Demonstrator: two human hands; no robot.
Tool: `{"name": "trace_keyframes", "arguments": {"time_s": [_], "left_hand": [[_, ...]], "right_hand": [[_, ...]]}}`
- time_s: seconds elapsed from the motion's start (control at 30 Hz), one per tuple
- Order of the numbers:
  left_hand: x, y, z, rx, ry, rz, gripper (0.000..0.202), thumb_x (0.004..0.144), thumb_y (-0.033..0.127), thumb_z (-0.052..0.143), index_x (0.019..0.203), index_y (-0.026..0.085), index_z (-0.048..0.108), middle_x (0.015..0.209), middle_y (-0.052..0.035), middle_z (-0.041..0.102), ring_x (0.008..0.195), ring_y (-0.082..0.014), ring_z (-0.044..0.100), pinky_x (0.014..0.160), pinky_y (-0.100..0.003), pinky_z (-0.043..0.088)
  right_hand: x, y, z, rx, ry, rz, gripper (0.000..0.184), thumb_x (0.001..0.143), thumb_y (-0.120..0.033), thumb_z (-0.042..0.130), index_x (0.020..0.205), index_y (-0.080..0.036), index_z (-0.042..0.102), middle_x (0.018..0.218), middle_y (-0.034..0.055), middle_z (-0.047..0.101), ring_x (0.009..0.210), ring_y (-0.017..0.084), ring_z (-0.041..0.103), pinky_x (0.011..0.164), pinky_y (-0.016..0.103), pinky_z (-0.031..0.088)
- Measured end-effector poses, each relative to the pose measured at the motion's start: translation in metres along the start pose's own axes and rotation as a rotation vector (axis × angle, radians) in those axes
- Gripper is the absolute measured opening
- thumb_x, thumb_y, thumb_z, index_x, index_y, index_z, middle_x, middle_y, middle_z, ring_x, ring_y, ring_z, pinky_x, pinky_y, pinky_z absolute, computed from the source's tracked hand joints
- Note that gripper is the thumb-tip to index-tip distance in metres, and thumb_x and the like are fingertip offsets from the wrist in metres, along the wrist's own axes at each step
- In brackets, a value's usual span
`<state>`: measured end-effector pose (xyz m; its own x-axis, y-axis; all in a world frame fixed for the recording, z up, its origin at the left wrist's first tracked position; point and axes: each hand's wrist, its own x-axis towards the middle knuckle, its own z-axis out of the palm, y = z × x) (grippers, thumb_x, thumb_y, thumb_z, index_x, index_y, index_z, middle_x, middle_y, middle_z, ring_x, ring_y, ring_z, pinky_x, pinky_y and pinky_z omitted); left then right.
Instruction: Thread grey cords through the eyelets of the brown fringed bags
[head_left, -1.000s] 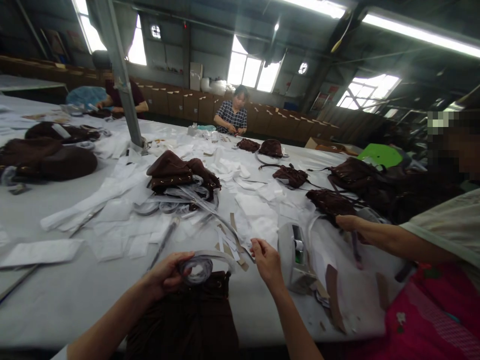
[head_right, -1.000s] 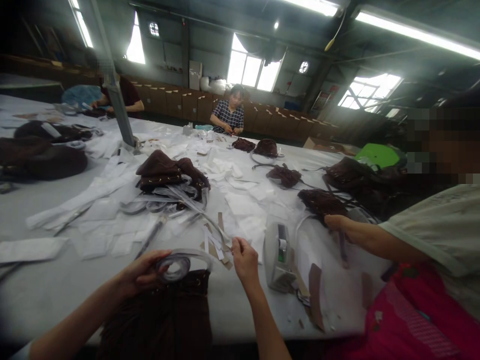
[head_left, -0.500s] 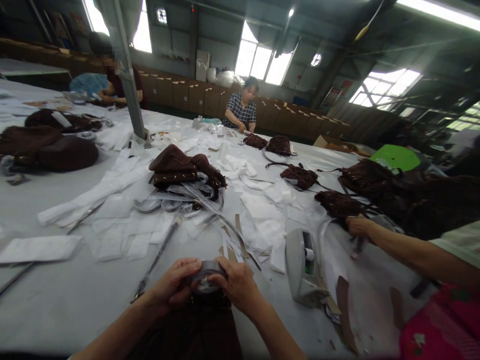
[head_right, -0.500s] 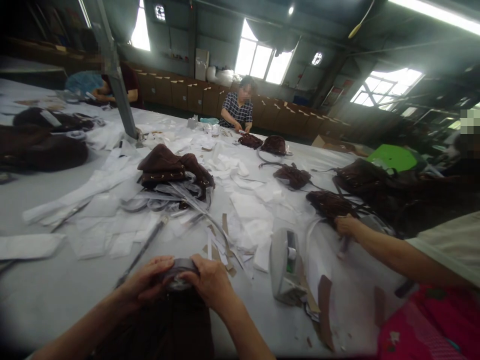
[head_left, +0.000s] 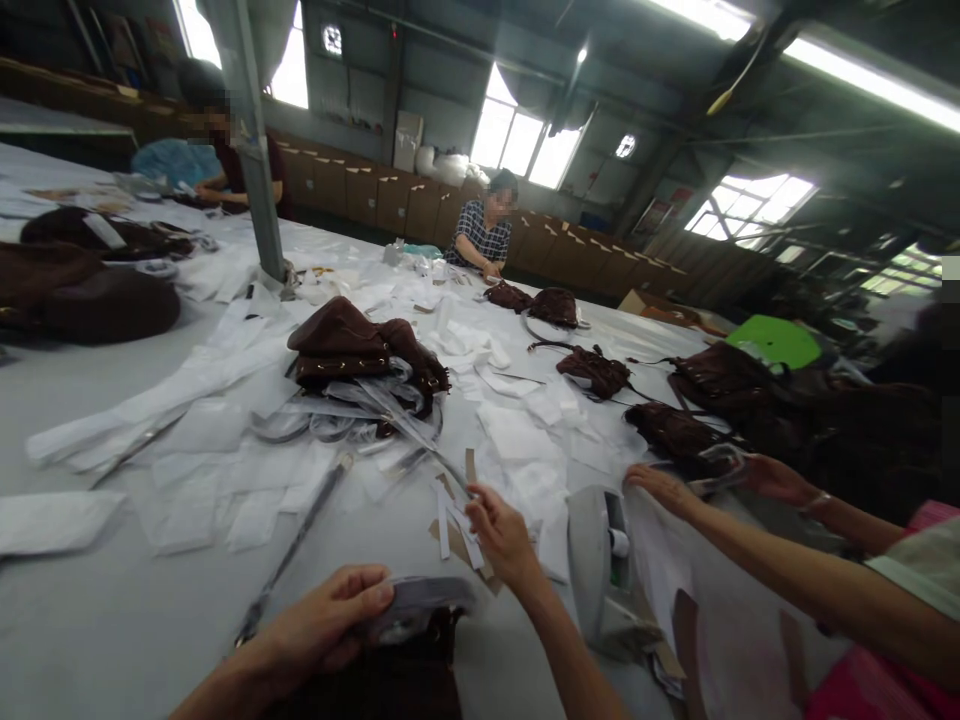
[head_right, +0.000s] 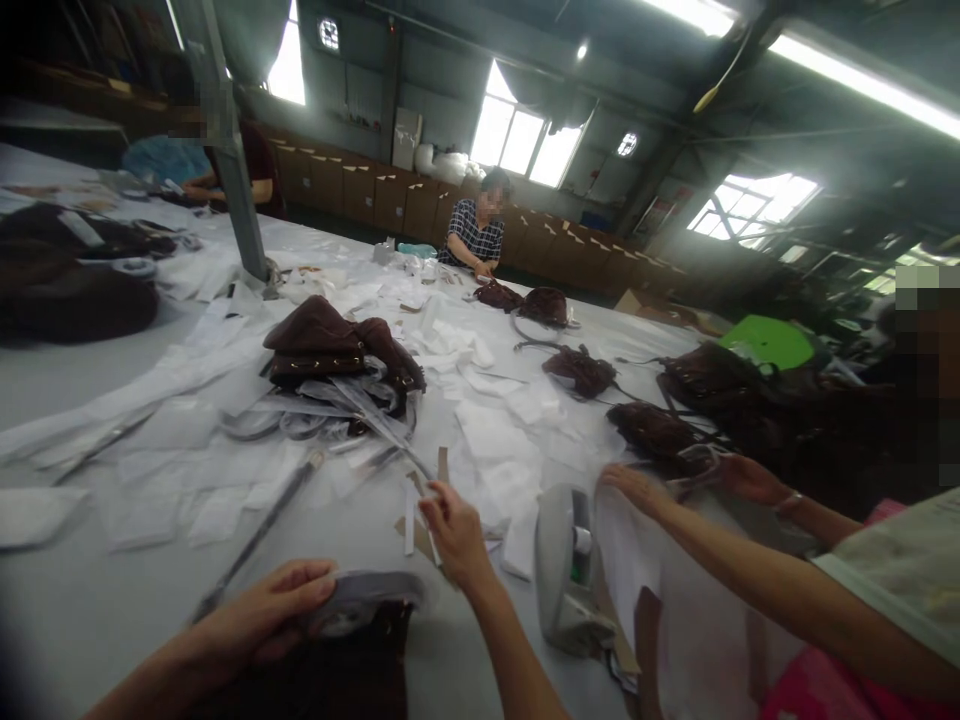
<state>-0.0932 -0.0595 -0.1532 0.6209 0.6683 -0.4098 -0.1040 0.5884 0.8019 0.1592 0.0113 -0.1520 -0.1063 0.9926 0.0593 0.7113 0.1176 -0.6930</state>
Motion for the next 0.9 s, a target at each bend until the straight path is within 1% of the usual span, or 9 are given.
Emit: {"name": "trace_keyframes", "arguments": {"time_s": [0.1,0.2,0.4,0.47,0.57,0.67,0.73,0.8,0.9], "left_hand": [[0.002,-0.009,0.002,-0.004,0.027,-0.019,0.046,0.074,0.061,0.061,0.076,0.016,0.052,0.059,0.0053,0.051,0.032,0.0005,0.021,0.032,-0.019,0.007],[0.005,-0.016,0.0,-0.007,0.064,-0.03,0.05,0.071,0.065,0.062,0.075,0.016,0.055,0.057,0.0043,0.052,0.032,0.0,0.022,0.032,-0.02,0.009],[0.01,-0.02,-0.007,-0.05,0.062,-0.03,0.056,0.063,0.071,0.064,0.071,0.015,0.057,0.057,0.0027,0.053,0.033,-0.0006,0.023,0.033,-0.021,0.008],[0.01,-0.02,-0.006,-0.072,0.082,-0.036,0.054,0.066,0.068,0.063,0.074,0.015,0.058,0.057,0.003,0.054,0.031,0.0,0.022,0.032,-0.02,0.009],[0.01,-0.017,-0.003,-0.101,0.082,-0.02,0.05,0.071,0.064,0.062,0.074,0.014,0.058,0.056,0.0038,0.053,0.03,0.0006,0.021,0.03,-0.02,0.007],[0.009,-0.014,0.0,-0.127,0.066,0.011,0.047,0.075,0.061,0.06,0.069,0.014,0.056,0.055,0.0043,0.051,0.028,0.0011,0.019,0.029,-0.02,0.005],[0.008,-0.012,0.001,-0.155,0.083,0.022,0.047,0.076,0.06,0.059,0.069,0.014,0.055,0.052,0.0053,0.049,0.028,0.0009,0.018,0.029,-0.019,0.004],[0.008,-0.009,0.003,-0.193,0.131,0.026,0.047,0.076,0.06,0.059,0.068,0.014,0.054,0.049,0.0067,0.046,0.028,0.0004,0.018,0.029,-0.018,0.004],[0.007,-0.004,0.007,-0.257,0.216,0.025,0.044,0.074,0.058,0.062,0.068,0.015,0.053,0.05,0.0067,0.046,0.03,0.0005,0.02,0.031,-0.016,0.005]], "right_hand": [[0.048,0.033,-0.003,-0.09,0.131,0.133,0.035,0.089,-0.043,0.045,0.094,-0.015,0.065,0.071,0.0055,0.066,0.069,0.019,0.063,0.067,0.029,0.045],[0.08,0.056,0.01,-0.12,0.15,0.163,0.024,0.081,-0.039,0.058,0.079,-0.016,0.064,0.07,0.0071,0.067,0.071,0.02,0.063,0.068,0.029,0.043],[0.098,0.077,0.035,0.033,0.173,0.178,0.029,0.064,-0.044,0.072,0.063,-0.019,0.058,0.055,0.0002,0.061,0.057,0.017,0.058,0.059,0.027,0.042],[0.1,0.081,0.029,0.135,0.218,0.179,0.035,0.065,-0.052,0.068,0.065,-0.018,0.059,0.057,0.0013,0.063,0.058,0.018,0.058,0.059,0.028,0.043],[0.102,0.079,0.006,0.308,0.337,0.183,0.052,0.071,-0.063,0.054,0.086,-0.015,0.062,0.073,0.0057,0.068,0.068,0.019,0.062,0.062,0.029,0.047],[0.097,0.064,-0.024,0.459,0.427,0.176,0.062,0.075,-0.066,0.047,0.106,-0.014,0.057,0.081,0.0053,0.066,0.07,0.017,0.062,0.064,0.029,0.049],[0.083,0.045,-0.04,0.525,0.438,0.164,0.059,0.077,-0.063,0.05,0.111,-0.015,0.056,0.075,0.0012,0.062,0.061,0.014,0.059,0.06,0.027,0.049],[0.056,0.021,-0.047,0.584,0.396,0.155,0.056,0.076,-0.058,0.059,0.114,-0.017,0.057,0.067,-0.0027,0.058,0.054,0.012,0.055,0.054,0.025,0.047],[-0.005,-0.013,-0.037,0.744,0.206,0.212,0.057,0.071,-0.046,0.073,0.119,-0.02,0.057,0.068,-0.002,0.062,0.059,0.013,0.059,0.056,0.024,0.047]]}}
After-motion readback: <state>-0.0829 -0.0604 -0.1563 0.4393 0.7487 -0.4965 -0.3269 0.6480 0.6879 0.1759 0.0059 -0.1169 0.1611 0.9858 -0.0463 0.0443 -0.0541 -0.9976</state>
